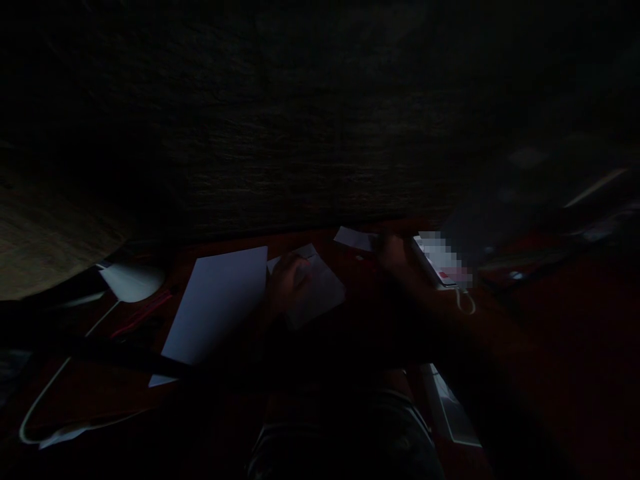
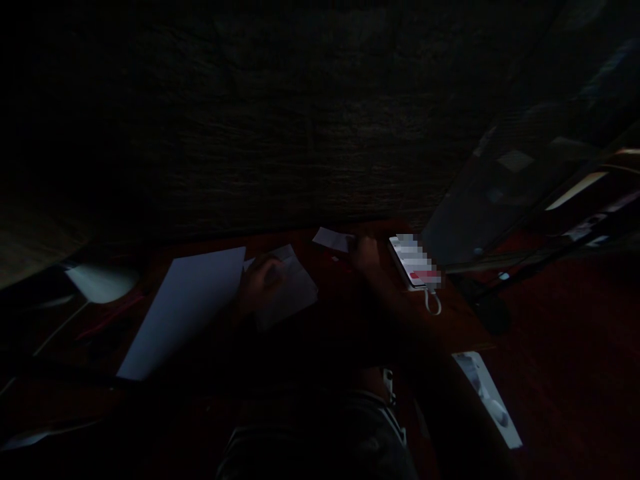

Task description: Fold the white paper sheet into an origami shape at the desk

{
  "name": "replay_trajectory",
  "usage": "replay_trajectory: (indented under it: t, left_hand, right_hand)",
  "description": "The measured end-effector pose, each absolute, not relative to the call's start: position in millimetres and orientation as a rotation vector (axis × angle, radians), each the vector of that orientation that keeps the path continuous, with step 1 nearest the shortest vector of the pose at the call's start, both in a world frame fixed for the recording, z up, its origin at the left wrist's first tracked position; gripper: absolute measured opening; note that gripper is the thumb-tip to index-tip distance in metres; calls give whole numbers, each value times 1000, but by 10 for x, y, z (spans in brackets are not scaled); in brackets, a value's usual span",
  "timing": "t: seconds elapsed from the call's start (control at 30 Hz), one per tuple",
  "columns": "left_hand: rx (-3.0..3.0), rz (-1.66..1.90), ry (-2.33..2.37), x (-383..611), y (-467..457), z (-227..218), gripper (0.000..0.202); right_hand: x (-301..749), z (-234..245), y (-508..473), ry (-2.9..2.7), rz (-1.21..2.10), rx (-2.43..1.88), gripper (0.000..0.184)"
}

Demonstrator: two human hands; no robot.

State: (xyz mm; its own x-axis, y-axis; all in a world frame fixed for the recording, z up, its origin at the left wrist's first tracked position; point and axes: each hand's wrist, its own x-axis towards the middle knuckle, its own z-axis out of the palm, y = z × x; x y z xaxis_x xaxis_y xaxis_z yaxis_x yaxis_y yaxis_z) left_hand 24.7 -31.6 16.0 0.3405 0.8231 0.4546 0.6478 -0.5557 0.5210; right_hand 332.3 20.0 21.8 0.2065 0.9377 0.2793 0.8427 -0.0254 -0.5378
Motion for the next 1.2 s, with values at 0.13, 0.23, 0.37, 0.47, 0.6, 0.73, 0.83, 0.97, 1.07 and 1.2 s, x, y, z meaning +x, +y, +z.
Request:
replay_trajectory:
  t: [0.13,0.23,0.37,0.47,0.6,0.73,0.83,0.97,1.07,1.2]
  left_hand:
    - [2524,814,1523,205,-361,173,45]
    - [2572,695,1618,115,-362,167,60]
    - [2553,636,1625,6,-325,123,65]
    - [2473,732,1584,-21,-273,65,59]
    - [2361,883,1572,-13,-200,2,51]
    - [2221,1035,1536,-2,-140,-15,37]
    - [2073,1132,1459,20,-114,-18,26]
    - [1967,1163,1352,50,-108,-13,14]
    - [2009,1184,1374,42,-118,-1,23]
    - [2246,1037,1530,12,-148,3,44]
  right_hand:
    - [3282,253,123,-1674,-46,-1863,52]
    - [3230,370,15,-1923,-31,-1837,50]
    - [3125,485,-87,-2239,219,-1835,36]
    - [3082,482,-92,-2215,319,-1866,25]
    - [3135,458,-34,-2090,182,-1842,27]
    - [3259,461,35,-1963,41,-1828,32]
    - [3335,421,72,-1973,91,-1926,30]
    - [3382,333,105,-1996,181,-2004,26]
    - [3356,324,94,-1936,77,-2016,28]
    - [3187,412,-28,-1920,94,-1788,33]
